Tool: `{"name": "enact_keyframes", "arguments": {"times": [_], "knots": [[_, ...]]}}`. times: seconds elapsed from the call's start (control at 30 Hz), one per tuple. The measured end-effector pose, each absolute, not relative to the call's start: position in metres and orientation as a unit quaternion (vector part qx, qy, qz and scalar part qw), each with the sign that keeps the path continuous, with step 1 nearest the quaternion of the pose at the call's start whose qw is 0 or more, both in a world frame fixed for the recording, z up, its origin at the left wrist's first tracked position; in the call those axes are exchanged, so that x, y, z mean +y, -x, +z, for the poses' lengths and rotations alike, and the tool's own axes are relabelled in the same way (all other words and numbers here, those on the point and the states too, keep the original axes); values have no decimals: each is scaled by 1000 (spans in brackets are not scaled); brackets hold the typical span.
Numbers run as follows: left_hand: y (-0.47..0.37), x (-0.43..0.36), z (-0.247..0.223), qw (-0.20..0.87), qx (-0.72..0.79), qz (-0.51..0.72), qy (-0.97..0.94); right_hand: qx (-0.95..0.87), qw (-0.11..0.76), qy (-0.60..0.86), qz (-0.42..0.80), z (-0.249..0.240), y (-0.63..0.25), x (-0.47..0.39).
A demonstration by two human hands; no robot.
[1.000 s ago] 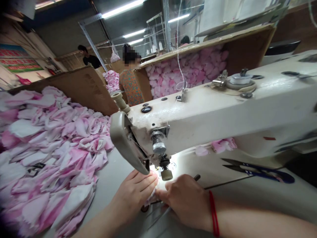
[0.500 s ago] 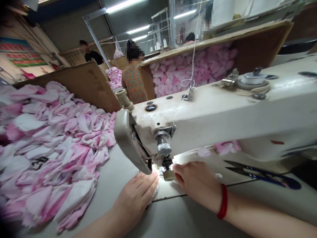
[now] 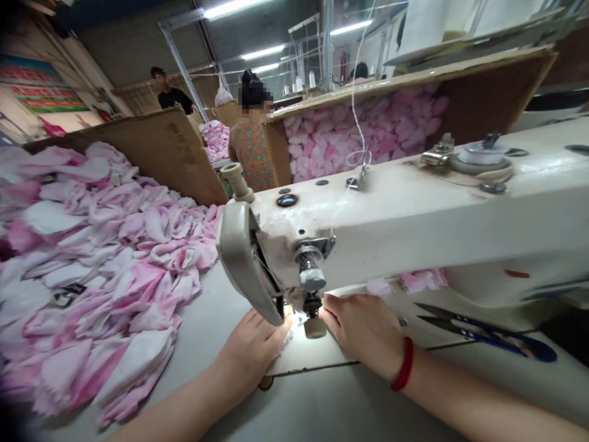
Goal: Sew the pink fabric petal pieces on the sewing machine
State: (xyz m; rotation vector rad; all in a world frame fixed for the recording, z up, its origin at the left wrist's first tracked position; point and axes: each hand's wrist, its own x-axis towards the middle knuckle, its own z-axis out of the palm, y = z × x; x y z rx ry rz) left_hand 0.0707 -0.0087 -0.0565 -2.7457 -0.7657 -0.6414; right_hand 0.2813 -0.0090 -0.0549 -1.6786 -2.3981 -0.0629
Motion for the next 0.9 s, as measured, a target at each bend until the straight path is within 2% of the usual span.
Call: {"name": "enact_keyframes", "arguments": {"times": [0.33, 0.57, 0.8, 0.9], "knots": [[-69, -6, -53, 126, -278, -178, 935, -833, 102, 542, -36, -59, -285, -6], [-65, -4, -50, 50, -269, -203, 940, -828, 115, 548, -21, -56, -284, -4], [-71, -16, -53, 134, -314, -150, 928, -809, 110, 576, -36, -43, -278, -8], [-66, -18, -54, 137, -315, -133, 930, -816, 122, 563, -46, -38, -288, -22]]}}
